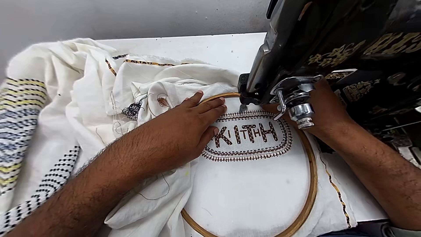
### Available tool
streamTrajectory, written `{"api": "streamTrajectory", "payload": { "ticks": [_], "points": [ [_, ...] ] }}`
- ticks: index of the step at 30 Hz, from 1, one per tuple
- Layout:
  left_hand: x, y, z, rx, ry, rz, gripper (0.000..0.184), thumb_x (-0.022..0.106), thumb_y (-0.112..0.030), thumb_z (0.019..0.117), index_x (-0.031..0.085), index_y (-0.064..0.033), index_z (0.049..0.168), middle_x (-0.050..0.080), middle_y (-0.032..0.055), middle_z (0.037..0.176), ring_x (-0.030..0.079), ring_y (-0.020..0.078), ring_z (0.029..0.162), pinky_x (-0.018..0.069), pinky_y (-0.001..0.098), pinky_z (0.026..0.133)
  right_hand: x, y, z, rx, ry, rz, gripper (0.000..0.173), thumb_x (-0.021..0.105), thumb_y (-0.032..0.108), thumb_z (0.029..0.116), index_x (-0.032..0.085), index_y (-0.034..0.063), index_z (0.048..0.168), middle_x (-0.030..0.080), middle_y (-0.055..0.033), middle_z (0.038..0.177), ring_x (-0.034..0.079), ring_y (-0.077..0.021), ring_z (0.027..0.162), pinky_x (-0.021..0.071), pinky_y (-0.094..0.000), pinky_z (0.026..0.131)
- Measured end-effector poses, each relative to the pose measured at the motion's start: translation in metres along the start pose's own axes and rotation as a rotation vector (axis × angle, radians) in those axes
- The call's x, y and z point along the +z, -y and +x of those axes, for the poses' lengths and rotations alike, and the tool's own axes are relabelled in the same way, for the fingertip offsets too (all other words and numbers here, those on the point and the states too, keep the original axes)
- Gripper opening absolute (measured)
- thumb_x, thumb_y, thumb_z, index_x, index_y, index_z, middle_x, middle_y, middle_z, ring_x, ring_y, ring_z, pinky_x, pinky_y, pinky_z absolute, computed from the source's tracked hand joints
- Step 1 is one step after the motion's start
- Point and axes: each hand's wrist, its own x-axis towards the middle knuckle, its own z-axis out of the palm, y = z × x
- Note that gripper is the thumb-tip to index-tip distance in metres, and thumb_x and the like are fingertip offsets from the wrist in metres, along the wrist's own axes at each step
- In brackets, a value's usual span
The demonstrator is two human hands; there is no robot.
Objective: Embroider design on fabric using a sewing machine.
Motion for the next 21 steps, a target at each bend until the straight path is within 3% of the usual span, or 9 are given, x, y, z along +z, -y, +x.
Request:
{"api": "streamTrajectory", "payload": {
  "ticks": [11, 13, 15, 17, 19, 21],
  "points": [
    [0.002, 0.009, 0.003, 0.022, -0.001, -0.002, 0.054, 0.035, -0.040, 0.1087, 0.050, -0.0137, 0.154, 0.045, 0.0034, 0.162, 0.037, 0.0345, 0.151, 0.0317, 0.0528, 0.122, -0.002, 0.002, 0.000, 0.013, 0.007, 0.034, 0.016, 0.072, 0.018, 0.0893, 0.068, 0.0041, 0.083, 0.060, -0.0059, 0.076, 0.056, -0.0146, 0.073, 0.0439, -0.0374, 0.067],
    [-0.004, 0.007, 0.005, 0.033, -0.014, -0.058, 0.047, 0.045, -0.032, 0.1083, 0.056, -0.0102, 0.149, 0.050, 0.0056, 0.157, 0.040, 0.0355, 0.149, 0.0306, 0.0531, 0.122, -0.003, 0.001, 0.001, -0.005, 0.010, 0.053, 0.016, 0.072, 0.018, 0.0886, 0.067, 0.0044, 0.081, 0.059, -0.0040, 0.074, 0.055, -0.0107, 0.069, 0.0432, -0.0330, 0.065],
    [-0.009, 0.007, 0.008, 0.048, -0.105, -0.165, 0.036, 0.054, -0.019, 0.1043, 0.067, -0.0039, 0.134, 0.062, 0.0117, 0.143, 0.052, 0.0351, 0.140, 0.0360, 0.0521, 0.118, -0.008, 0.001, 0.003, -0.004, 0.056, 0.096, 0.016, 0.074, 0.016, 0.0912, 0.067, 0.0034, 0.084, 0.059, -0.0025, 0.074, 0.053, -0.0064, 0.068, 0.0436, -0.0268, 0.065],
    [-0.011, 0.012, 0.011, 0.026, -0.219, -0.286, 0.026, 0.056, -0.012, 0.1037, 0.071, 0.0002, 0.121, 0.070, 0.0150, 0.124, 0.064, 0.0281, 0.120, 0.0468, 0.0462, 0.106, -0.012, -0.002, 0.007, 0.022, 0.112, 0.132, 0.014, 0.072, 0.016, 0.0947, 0.069, 0.0046, 0.088, 0.059, 0.0009, 0.075, 0.052, -0.0007, 0.068, 0.0432, -0.0201, 0.065],
    [-0.005, 0.031, 0.017, 0.008, -0.360, -0.363, 0.024, 0.054, -0.020, 0.1051, 0.072, -0.0073, 0.114, 0.073, 0.0027, 0.107, 0.067, 0.0075, 0.100, 0.0539, 0.0291, 0.092, -0.018, -0.003, 0.011, 0.064, 0.174, 0.159, 0.012, 0.067, 0.013, 0.0990, 0.070, 0.0060, 0.089, 0.057, 0.0041, 0.073, 0.048, 0.0035, 0.065, 0.0402, -0.0168, 0.062],
    [-0.002, 0.049, 0.021, 0.002, -0.474, -0.462, 0.025, 0.052, -0.021, 0.1051, 0.070, -0.0054, 0.113, 0.072, 0.0009, 0.100, 0.067, 0.0026, 0.091, 0.0561, 0.0241, 0.086, -0.021, -0.005, 0.014, 0.088, 0.200, 0.181, 0.014, 0.065, 0.014, 0.1009, 0.072, 0.0087, 0.090, 0.058, 0.0068, 0.072, 0.048, 0.0061, 0.064, 0.0409, -0.0146, 0.061]
  ]
}}
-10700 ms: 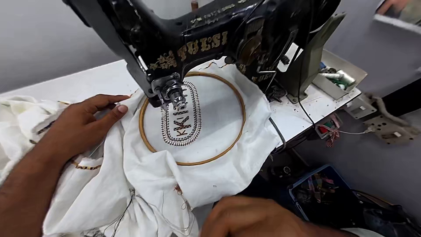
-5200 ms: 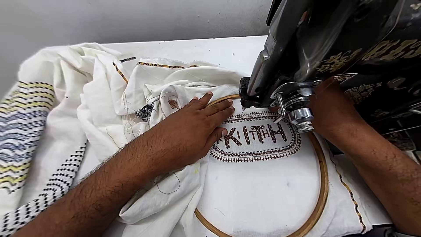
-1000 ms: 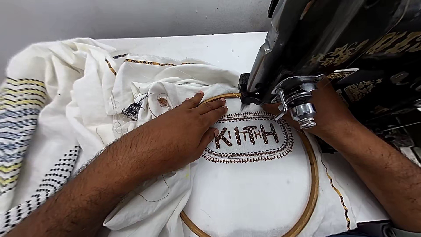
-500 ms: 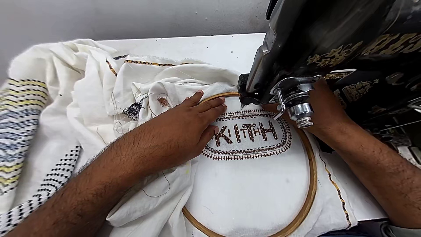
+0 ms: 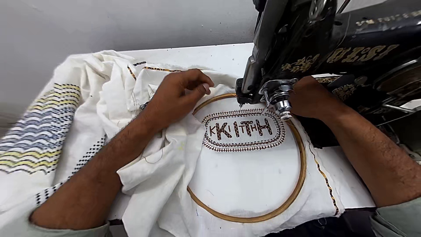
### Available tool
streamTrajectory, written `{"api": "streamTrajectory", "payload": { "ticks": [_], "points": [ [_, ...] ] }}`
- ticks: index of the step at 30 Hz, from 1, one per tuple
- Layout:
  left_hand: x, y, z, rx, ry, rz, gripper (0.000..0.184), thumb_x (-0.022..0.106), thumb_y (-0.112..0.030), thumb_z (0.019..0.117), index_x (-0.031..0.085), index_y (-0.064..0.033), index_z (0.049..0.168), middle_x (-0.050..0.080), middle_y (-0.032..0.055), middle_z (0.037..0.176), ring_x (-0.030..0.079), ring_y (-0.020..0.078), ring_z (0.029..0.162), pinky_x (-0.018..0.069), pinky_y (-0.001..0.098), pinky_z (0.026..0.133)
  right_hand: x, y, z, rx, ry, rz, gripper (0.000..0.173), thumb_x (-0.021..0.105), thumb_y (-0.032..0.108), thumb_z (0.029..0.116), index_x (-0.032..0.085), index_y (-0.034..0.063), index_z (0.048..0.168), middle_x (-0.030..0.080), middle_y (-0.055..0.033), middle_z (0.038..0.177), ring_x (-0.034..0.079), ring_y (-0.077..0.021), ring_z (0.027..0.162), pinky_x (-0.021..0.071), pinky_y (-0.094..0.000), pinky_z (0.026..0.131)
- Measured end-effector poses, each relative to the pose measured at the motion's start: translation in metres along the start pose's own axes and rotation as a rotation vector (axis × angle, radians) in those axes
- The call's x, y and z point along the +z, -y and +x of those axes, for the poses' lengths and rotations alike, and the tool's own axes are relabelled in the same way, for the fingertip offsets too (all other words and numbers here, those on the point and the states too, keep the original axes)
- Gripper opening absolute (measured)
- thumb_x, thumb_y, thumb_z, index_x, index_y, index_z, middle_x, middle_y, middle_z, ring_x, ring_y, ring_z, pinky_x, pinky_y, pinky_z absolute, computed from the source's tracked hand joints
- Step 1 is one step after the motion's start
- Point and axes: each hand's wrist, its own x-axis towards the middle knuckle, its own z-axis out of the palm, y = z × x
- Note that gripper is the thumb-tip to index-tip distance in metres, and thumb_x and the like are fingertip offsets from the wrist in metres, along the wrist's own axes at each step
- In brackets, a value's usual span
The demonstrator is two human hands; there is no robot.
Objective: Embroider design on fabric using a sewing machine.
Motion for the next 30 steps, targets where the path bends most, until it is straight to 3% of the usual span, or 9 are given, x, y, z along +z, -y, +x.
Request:
{"api": "streamTrajectory", "payload": {
  "ticks": [4, 8, 14, 17, 21, 25, 27, 29, 30],
  "points": [
    [-0.001, 0.007, 0.001, -0.024, -0.112, -0.047, 0.021, 0.053, -0.017, 0.1049, 0.068, -0.0042, 0.112, 0.069, -0.0017, 0.092, 0.065, -0.0003, 0.081, 0.0552, 0.0179, 0.077, 0.001, -0.006, 0.003, -0.025, -0.007, 0.004, 0.016, 0.065, 0.017, 0.1014, 0.071, 0.0094, 0.088, 0.057, 0.0066, 0.071, 0.048, 0.0038, 0.063, 0.0410, -0.0180, 0.061],
    [0.011, -0.008, 0.004, 0.026, -0.055, -0.032, 0.022, 0.055, -0.018, 0.1037, 0.070, -0.0043, 0.111, 0.070, -0.0001, 0.093, 0.064, 0.0006, 0.079, 0.0548, 0.0193, 0.075, 0.014, -0.011, 0.006, -0.085, -0.136, -0.013, 0.018, 0.063, 0.016, 0.1015, 0.072, 0.0056, 0.090, 0.060, 0.0019, 0.074, 0.051, -0.0015, 0.066, 0.0429, -0.0240, 0.065],
    [0.042, -0.016, 0.013, 0.210, 0.167, 0.100, 0.019, 0.063, -0.016, 0.0958, 0.077, -0.0060, 0.103, 0.068, 0.0116, 0.110, 0.064, 0.0219, 0.105, 0.0529, 0.0399, 0.090, 0.037, -0.011, 0.012, -0.253, -0.384, 0.061, 0.018, 0.061, 0.015, 0.0971, 0.069, -0.0004, 0.093, 0.064, -0.0082, 0.084, 0.059, -0.0084, 0.080, 0.0467, -0.0282, 0.074],
    [0.042, -0.012, 0.014, 0.213, 0.199, 0.078, 0.016, 0.063, -0.018, 0.0942, 0.075, -0.0084, 0.096, 0.068, 0.0081, 0.107, 0.062, 0.0192, 0.105, 0.0503, 0.0387, 0.092, 0.036, -0.010, 0.013, -0.230, -0.369, 0.083, 0.017, 0.064, 0.016, 0.0978, 0.069, 0.0009, 0.093, 0.063, -0.0068, 0.083, 0.058, -0.0080, 0.079, 0.0463, -0.0288, 0.074],
    [0.034, -0.010, 0.013, 0.108, 0.270, -0.319, 0.010, 0.058, -0.009, 0.0933, 0.067, -0.0080, 0.095, 0.066, -0.0027, 0.099, 0.062, 0.0032, 0.096, 0.0522, 0.0223, 0.086, 0.036, -0.011, 0.014, -0.225, -0.346, 0.080, 0.017, 0.065, 0.015, 0.0979, 0.069, 0.0009, 0.091, 0.064, -0.0068, 0.083, 0.059, -0.0084, 0.079, 0.0466, -0.0291, 0.075],
    [0.032, -0.009, 0.011, -0.011, 0.257, -0.763, 0.016, 0.047, -0.001, 0.0968, 0.058, -0.0121, 0.099, 0.069, -0.0036, 0.090, 0.069, 0.0078, 0.090, 0.0575, 0.0282, 0.087, 0.037, -0.012, 0.016, -0.230, -0.339, 0.051, 0.017, 0.064, 0.014, 0.0979, 0.070, -0.0011, 0.092, 0.066, -0.0123, 0.087, 0.062, -0.0160, 0.083, 0.0485, -0.0352, 0.078],
    [0.034, -0.011, 0.011, -0.032, 0.221, -0.708, 0.013, 0.050, -0.001, 0.0978, 0.057, -0.0118, 0.098, 0.065, -0.0057, 0.081, 0.068, 0.0058, 0.076, 0.0596, 0.0257, 0.076, 0.038, -0.012, 0.016, -0.245, -0.339, 0.040, 0.017, 0.064, 0.013, 0.0977, 0.070, -0.0014, 0.093, 0.067, -0.0136, 0.087, 0.063, -0.0181, 0.083, 0.0491, -0.0369, 0.078],
    [0.035, -0.016, 0.009, -0.073, 0.185, -0.646, 0.011, 0.051, -0.003, 0.1003, 0.057, -0.0115, 0.097, 0.058, -0.0072, 0.069, 0.054, 0.0005, 0.053, 0.0453, 0.0153, 0.049, 0.039, -0.012, 0.014, -0.274, -0.348, 0.039, 0.016, 0.064, 0.013, 0.0976, 0.070, -0.0010, 0.094, 0.067, -0.0130, 0.087, 0.063, -0.0172, 0.083, 0.0494, -0.0351, 0.078],
    [0.034, -0.018, 0.008, -0.099, 0.164, -0.643, 0.011, 0.050, -0.004, 0.1011, 0.057, -0.0111, 0.098, 0.055, -0.0073, 0.066, 0.047, -0.0006, 0.048, 0.0373, 0.0136, 0.042, 0.040, -0.012, 0.014, -0.286, -0.354, 0.040, 0.015, 0.063, 0.013, 0.0974, 0.070, -0.0011, 0.095, 0.067, -0.0132, 0.088, 0.063, -0.0171, 0.085, 0.0492, -0.0347, 0.079]
  ]
}}
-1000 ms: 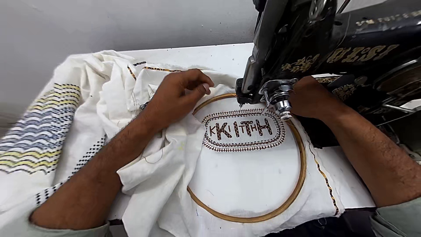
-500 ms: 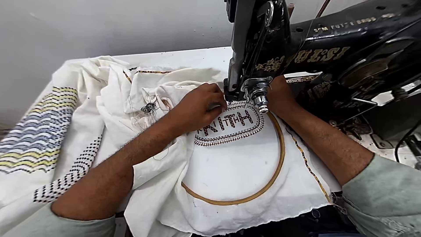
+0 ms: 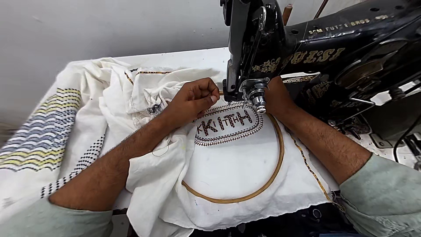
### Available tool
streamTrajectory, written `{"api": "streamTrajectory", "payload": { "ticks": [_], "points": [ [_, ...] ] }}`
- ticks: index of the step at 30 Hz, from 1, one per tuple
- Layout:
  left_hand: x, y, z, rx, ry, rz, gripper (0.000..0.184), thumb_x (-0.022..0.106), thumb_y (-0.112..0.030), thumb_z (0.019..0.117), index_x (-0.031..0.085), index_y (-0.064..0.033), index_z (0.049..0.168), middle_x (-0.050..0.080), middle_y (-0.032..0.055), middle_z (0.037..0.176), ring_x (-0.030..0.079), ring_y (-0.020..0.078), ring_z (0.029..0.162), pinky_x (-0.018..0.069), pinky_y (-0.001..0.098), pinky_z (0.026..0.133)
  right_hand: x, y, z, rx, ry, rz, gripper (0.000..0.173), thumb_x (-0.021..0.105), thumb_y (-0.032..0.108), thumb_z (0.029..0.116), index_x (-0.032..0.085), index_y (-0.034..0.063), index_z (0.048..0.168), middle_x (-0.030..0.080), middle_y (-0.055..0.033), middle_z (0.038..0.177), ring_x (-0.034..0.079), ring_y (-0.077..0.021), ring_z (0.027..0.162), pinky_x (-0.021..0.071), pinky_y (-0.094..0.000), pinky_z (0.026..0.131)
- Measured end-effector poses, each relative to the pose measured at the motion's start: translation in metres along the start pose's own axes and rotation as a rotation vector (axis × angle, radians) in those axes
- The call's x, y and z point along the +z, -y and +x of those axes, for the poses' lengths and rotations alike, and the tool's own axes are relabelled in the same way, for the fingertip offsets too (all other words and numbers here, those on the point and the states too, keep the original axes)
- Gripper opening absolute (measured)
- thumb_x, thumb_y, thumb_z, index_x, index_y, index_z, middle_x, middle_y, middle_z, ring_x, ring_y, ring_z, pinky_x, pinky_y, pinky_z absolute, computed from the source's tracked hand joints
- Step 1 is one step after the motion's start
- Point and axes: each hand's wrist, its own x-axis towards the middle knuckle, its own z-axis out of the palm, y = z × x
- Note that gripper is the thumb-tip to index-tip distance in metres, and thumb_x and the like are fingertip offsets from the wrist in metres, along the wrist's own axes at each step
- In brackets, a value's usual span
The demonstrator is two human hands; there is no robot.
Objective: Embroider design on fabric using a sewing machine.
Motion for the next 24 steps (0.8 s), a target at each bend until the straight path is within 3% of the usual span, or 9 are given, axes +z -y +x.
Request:
{"api": "streamTrajectory", "payload": {
  "ticks": [2, 6, 8, 11, 13, 14, 16, 20, 24],
  "points": [
    [-0.001, -0.002, -0.001, -0.020, -0.084, 0.007, 0.010, 0.050, -0.004, 0.1019, 0.058, -0.0104, 0.100, 0.053, -0.0080, 0.062, 0.041, -0.0017, 0.044, 0.0302, 0.0131, 0.039, 0.001, -0.002, 0.000, -0.007, -0.013, -0.001, 0.016, 0.063, 0.013, 0.0970, 0.070, -0.0012, 0.097, 0.068, -0.0142, 0.091, 0.064, -0.0183, 0.088, 0.0493, -0.0364, 0.081],
    [-0.035, 0.006, -0.005, 0.051, -0.337, 0.252, 0.009, 0.051, -0.007, 0.1003, 0.060, -0.0077, 0.102, 0.053, -0.0109, 0.066, 0.044, -0.0031, 0.051, 0.0366, 0.0148, 0.048, -0.007, -0.010, 0.004, -0.005, -0.035, 0.016, 0.022, 0.064, 0.016, 0.0961, 0.069, -0.0051, 0.099, 0.066, -0.0140, 0.087, 0.060, -0.0144, 0.080, 0.0484, -0.0354, 0.077],
    [-0.061, 0.013, -0.010, 0.042, -0.410, 0.418, 0.007, 0.054, -0.009, 0.1010, 0.060, -0.0056, 0.102, 0.052, -0.0091, 0.065, 0.045, -0.0019, 0.053, 0.0386, 0.0158, 0.051, -0.017, -0.019, 0.007, -0.021, -0.020, 0.036, 0.021, 0.068, 0.021, 0.0918, 0.067, 0.0003, 0.092, 0.060, -0.0018, 0.077, 0.050, -0.0018, 0.067, 0.0450, -0.0246, 0.066],
    [-0.077, 0.016, -0.015, -0.050, -0.343, 0.545, 0.009, 0.057, -0.011, 0.1006, 0.063, -0.0043, 0.102, 0.054, -0.0059, 0.065, 0.047, -0.0007, 0.052, 0.0396, 0.0166, 0.050, -0.046, -0.011, 0.008, 0.105, 0.378, 0.182, 0.011, 0.079, 0.016, 0.0877, 0.068, 0.0146, 0.086, 0.061, 0.0103, 0.070, 0.052, 0.0055, 0.060, 0.0458, -0.0156, 0.059],
    [-0.077, 0.017, -0.014, -0.086, -0.231, 0.586, 0.012, 0.057, -0.013, 0.1013, 0.064, -0.0040, 0.104, 0.057, -0.0032, 0.068, 0.049, 0.0012, 0.055, 0.0425, 0.0194, 0.053, -0.052, -0.011, 0.014, 0.117, 0.637, 0.169, 0.014, 0.085, 0.020, 0.0826, 0.073, 0.0184, 0.090, 0.065, 0.0067, 0.083, 0.057, -0.0017, 0.069, 0.0488, -0.0213, 0.062],
    [-0.078, 0.018, -0.013, -0.088, -0.181, 0.606, 0.013, 0.056, -0.014, 0.1011, 0.065, -0.0044, 0.104, 0.058, -0.0028, 0.069, 0.050, 0.0019, 0.056, 0.0434, 0.0208, 0.055, -0.051, -0.010, 0.015, 0.106, 0.668, 0.120, 0.016, 0.086, 0.020, 0.0821, 0.074, 0.0191, 0.093, 0.064, 0.0058, 0.088, 0.056, -0.0032, 0.072, 0.0482, -0.0233, 0.065],
    [-0.079, 0.018, -0.012, -0.106, -0.128, 0.605, 0.013, 0.056, -0.015, 0.1019, 0.065, -0.0054, 0.104, 0.057, -0.0033, 0.069, 0.051, 0.0020, 0.057, 0.0435, 0.0208, 0.056, -0.048, -0.006, 0.013, 0.116, 0.615, 0.076, 0.012, 0.083, 0.012, 0.0849, 0.075, 0.0178, 0.091, 0.065, 0.0050, 0.089, 0.056, -0.0039, 0.074, 0.0474, -0.0244, 0.067],
    [-0.081, 0.010, -0.012, -0.172, -0.105, 0.530, 0.008, 0.058, -0.011, 0.1032, 0.064, -0.0054, 0.103, 0.061, -0.0029, 0.071, 0.056, 0.0005, 0.058, 0.0466, 0.0169, 0.055, -0.042, -0.004, 0.008, 0.026, 0.502, 0.070, 0.013, 0.072, 0.007, 0.0913, 0.071, 0.0139, 0.080, 0.060, 0.0082, 0.070, 0.051, 0.0026, 0.061, 0.0421, -0.0178, 0.058],
    [-0.082, 0.009, -0.013, -0.190, -0.106, 0.504, 0.007, 0.058, -0.010, 0.1036, 0.063, -0.0052, 0.103, 0.061, -0.0025, 0.072, 0.056, 0.0007, 0.058, 0.0464, 0.0160, 0.054, -0.044, 0.008, 0.007, 0.230, 0.425, 0.015, 0.014, 0.060, 0.012, 0.1038, 0.070, 0.0059, 0.096, 0.058, 0.0024, 0.073, 0.049, -0.0021, 0.066, 0.0425, -0.0244, 0.064]
  ]
}}
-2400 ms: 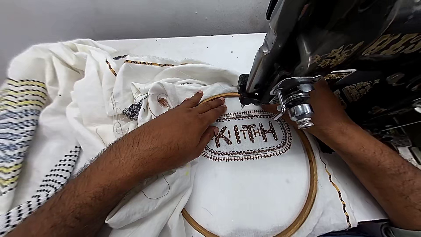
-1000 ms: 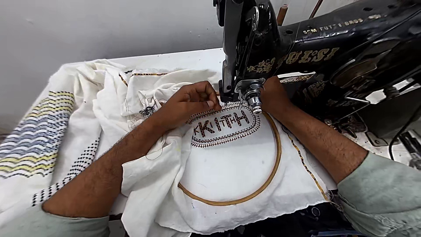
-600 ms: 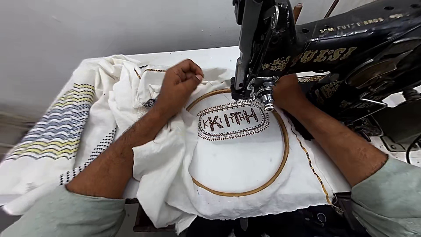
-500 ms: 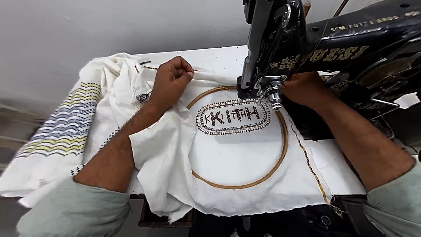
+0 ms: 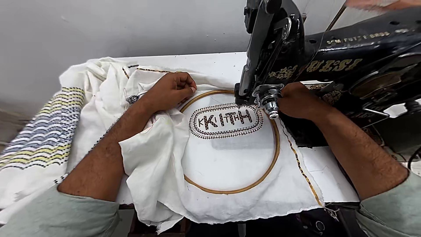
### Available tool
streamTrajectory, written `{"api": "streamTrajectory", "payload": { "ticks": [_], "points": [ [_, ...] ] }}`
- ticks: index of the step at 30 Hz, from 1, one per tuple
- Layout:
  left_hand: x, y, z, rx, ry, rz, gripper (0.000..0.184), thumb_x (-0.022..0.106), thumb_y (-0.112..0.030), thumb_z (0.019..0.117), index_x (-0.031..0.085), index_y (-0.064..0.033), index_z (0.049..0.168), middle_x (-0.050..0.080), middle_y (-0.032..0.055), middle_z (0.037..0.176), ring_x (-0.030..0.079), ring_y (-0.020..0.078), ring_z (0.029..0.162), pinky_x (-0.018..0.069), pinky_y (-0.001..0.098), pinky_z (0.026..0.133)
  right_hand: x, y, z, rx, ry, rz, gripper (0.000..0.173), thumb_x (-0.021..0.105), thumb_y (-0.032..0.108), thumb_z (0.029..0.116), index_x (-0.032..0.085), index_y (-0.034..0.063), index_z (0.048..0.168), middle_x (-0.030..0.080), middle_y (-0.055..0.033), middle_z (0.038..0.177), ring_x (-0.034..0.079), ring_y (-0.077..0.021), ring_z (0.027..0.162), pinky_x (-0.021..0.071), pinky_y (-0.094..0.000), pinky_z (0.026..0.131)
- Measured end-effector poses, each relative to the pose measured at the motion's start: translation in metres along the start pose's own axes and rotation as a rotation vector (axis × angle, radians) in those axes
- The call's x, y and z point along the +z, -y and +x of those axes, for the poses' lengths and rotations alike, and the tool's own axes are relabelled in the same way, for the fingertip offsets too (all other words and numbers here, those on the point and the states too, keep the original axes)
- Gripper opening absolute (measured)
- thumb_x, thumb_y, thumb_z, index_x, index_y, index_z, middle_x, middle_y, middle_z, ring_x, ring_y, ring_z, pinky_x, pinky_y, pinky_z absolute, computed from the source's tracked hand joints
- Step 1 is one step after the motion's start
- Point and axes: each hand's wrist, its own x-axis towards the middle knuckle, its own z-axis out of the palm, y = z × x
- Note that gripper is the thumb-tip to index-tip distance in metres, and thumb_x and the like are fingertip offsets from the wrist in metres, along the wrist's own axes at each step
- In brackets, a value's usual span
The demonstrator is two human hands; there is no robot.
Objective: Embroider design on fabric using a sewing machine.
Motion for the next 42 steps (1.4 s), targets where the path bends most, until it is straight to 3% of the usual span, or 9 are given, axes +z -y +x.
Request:
{"api": "streamTrajectory", "payload": {
  "ticks": [7, 16, 19, 23, 26, 30, 35, 39, 42],
  "points": [
    [0.000, -0.003, -0.001, -0.057, -0.002, -0.001, 0.008, 0.058, -0.012, 0.1046, 0.064, -0.0061, 0.104, 0.062, -0.0015, 0.074, 0.058, 0.0027, 0.060, 0.0485, 0.0185, 0.054, 0.008, -0.027, 0.025, 0.216, -0.483, 0.199, 0.015, 0.057, -0.004, 0.0961, 0.065, -0.0072, 0.108, 0.062, -0.0091, 0.087, 0.056, -0.0082, 0.069, 0.0514, -0.0270, 0.068],
    [-0.002, -0.004, -0.002, -0.071, 0.001, -0.017, 0.009, 0.058, -0.012, 0.1053, 0.064, -0.0053, 0.104, 0.063, 0.0002, 0.073, 0.060, 0.0040, 0.060, 0.0496, 0.0185, 0.054, 0.007, -0.042, 0.032, 0.340, -0.590, 0.407, 0.013, 0.052, 0.003, 0.1025, 0.056, 0.0058, 0.090, 0.046, 0.0056, 0.066, 0.041, 0.0020, 0.051, 0.0380, -0.0127, 0.051],
    [-0.002, -0.003, -0.002, -0.069, 0.004, -0.015, 0.009, 0.057, -0.012, 0.1055, 0.064, -0.0055, 0.105, 0.063, -0.0005, 0.073, 0.059, 0.0033, 0.059, 0.0487, 0.0180, 0.053, 0.009, -0.036, 0.032, 0.347, -0.532, 0.200, 0.008, 0.054, -0.001, 0.1008, 0.060, -0.0050, 0.104, 0.048, -0.0039, 0.080, 0.041, -0.0048, 0.062, 0.0391, -0.0208, 0.058],
    [0.000, -0.004, -0.002, -0.059, -0.049, -0.029, 0.012, 0.057, -0.014, 0.1064, 0.065, -0.0054, 0.109, 0.065, 0.0009, 0.077, 0.062, 0.0042, 0.060, 0.0514, 0.0190, 0.053, 0.010, -0.031, 0.031, 0.246, -0.487, -0.012, 0.027, 0.059, -0.006, 0.0959, 0.060, -0.0139, 0.122, 0.060, -0.0302, 0.115, 0.058, -0.0326, 0.093, 0.0471, -0.0501, 0.088],
    [-0.010, -0.006, -0.005, 0.010, -0.153, -0.040, 0.019, 0.055, -0.015, 0.1068, 0.064, -0.0035, 0.117, 0.069, 0.0031, 0.090, 0.068, 0.0072, 0.070, 0.0594, 0.0245, 0.062, 0.016, -0.045, 0.034, 0.094, -0.554, -0.084, 0.024, 0.065, 0.004, 0.0930, 0.065, -0.0090, 0.114, 0.065, -0.0286, 0.112, 0.063, -0.0357, 0.098, 0.0479, -0.0578, 0.089],
    [-0.038, 0.010, -0.006, 0.056, -0.386, 0.056, 0.024, 0.056, -0.019, 0.1047, 0.064, -0.0026, 0.119, 0.069, 0.0043, 0.103, 0.069, 0.0074, 0.088, 0.0594, 0.0282, 0.081, 0.017, -0.044, 0.033, 0.027, -0.587, -0.166, 0.038, 0.068, 0.019, 0.0959, 0.065, -0.0068, 0.124, 0.062, -0.0308, 0.129, 0.056, -0.0408, 0.128, 0.0394, -0.0612, 0.107],
    [-0.033, 0.036, -0.002, -0.072, -0.323, 0.303, 0.028, 0.051, -0.020, 0.1062, 0.068, -0.0013, 0.118, 0.071, 0.0156, 0.109, 0.069, 0.0222, 0.094, 0.0548, 0.0462, 0.089, 0.020, -0.043, 0.031, -0.063, -0.576, 0.005, 0.028, 0.071, 0.017, 0.0925, 0.067, -0.0021, 0.112, 0.066, -0.0160, 0.103, 0.063, -0.0167, 0.088, 0.0541, -0.0407, 0.081],
    [-0.030, 0.033, 0.000, -0.116, -0.186, 0.370, 0.028, 0.049, -0.022, 0.1090, 0.071, -0.0070, 0.117, 0.072, 0.0111, 0.104, 0.068, 0.0208, 0.093, 0.0534, 0.0475, 0.088, 0.026, -0.037, 0.023, -0.229, -0.524, -0.014, 0.013, 0.064, 0.016, 0.0912, 0.064, 0.0027, 0.092, 0.056, -0.0003, 0.079, 0.048, -0.0002, 0.069, 0.0433, -0.0233, 0.067],
    [-0.032, 0.034, -0.001, -0.115, -0.185, 0.352, 0.029, 0.049, -0.024, 0.1092, 0.071, -0.0072, 0.116, 0.071, 0.0096, 0.100, 0.067, 0.0182, 0.089, 0.0534, 0.0454, 0.085, 0.026, -0.031, 0.019, -0.210, -0.433, 0.032, 0.012, 0.065, 0.018, 0.0941, 0.063, 0.0063, 0.093, 0.053, 0.0068, 0.075, 0.044, 0.0063, 0.064, 0.0412, -0.0166, 0.063]
  ]
}}
